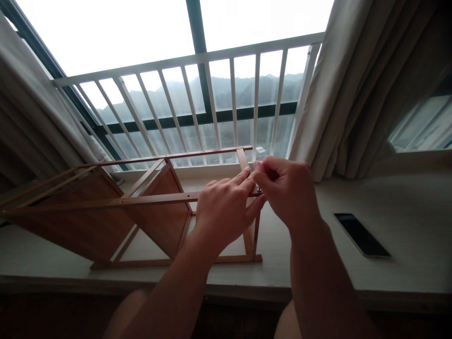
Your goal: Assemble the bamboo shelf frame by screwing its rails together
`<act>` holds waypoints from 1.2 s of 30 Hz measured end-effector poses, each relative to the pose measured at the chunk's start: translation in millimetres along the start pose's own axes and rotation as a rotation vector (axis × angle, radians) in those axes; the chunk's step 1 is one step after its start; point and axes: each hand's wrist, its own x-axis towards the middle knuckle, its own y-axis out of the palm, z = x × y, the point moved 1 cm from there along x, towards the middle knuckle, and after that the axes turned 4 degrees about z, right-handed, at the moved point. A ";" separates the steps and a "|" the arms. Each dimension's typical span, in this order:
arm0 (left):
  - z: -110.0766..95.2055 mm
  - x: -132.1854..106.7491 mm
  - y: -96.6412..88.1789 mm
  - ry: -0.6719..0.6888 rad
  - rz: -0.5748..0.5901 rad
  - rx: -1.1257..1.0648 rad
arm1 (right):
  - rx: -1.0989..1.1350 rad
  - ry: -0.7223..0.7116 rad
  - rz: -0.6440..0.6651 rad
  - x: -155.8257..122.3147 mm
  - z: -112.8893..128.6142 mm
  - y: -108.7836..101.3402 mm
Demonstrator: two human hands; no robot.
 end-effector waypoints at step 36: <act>-0.6 -0.5 0.4 0.000 -0.015 0.021 | 0.197 -0.049 0.206 -1.8 -9.2 -12.5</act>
